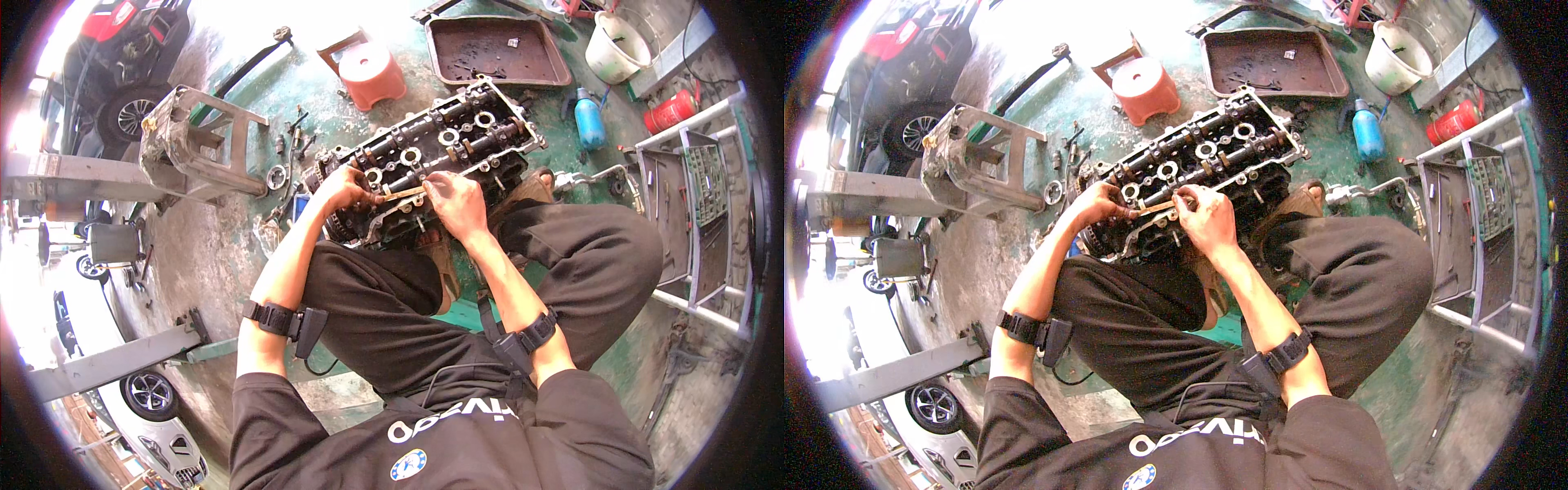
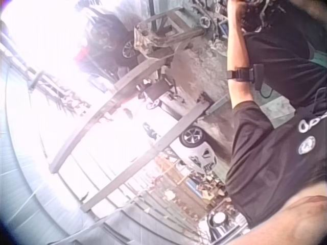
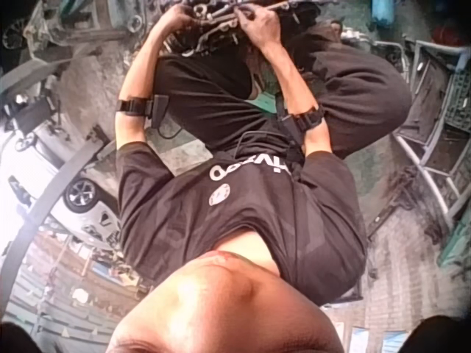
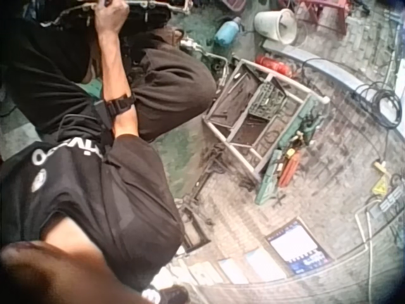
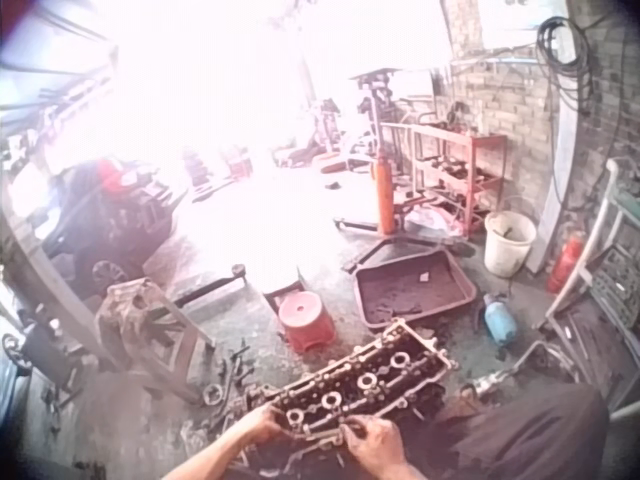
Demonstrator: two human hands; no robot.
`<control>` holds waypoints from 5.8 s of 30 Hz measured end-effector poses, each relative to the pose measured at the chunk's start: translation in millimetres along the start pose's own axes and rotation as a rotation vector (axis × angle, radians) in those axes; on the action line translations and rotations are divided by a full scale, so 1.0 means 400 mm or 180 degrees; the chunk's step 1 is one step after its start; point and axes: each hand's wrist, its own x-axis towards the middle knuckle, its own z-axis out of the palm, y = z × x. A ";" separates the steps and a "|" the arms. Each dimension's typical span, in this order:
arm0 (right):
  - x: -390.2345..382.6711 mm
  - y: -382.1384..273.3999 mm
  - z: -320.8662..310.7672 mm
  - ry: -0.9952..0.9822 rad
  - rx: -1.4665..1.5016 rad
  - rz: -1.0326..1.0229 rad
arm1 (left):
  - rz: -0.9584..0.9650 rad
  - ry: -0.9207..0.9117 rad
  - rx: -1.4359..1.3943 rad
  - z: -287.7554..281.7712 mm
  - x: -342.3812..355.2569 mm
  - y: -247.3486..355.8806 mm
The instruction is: The person sits on the floor and uses a wrench to loosen bolts on a cylinder head assembly. They put on gloves, then continue tightening bolts on the camshaft area with the wrench.
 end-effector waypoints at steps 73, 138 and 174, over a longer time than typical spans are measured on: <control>0.105 0.034 0.027 -0.4072 0.1016 0.2689 | 0.0015 0.0288 0.1212 0.003 -0.018 0.049; -0.007 -0.016 0.056 -0.3381 0.2039 0.2625 | 0.0409 0.0891 0.0769 0.001 -0.076 0.049; -0.211 -0.372 -0.592 -0.1171 0.2961 0.2461 | 0.0436 0.0921 0.1032 0.000 -0.025 -0.035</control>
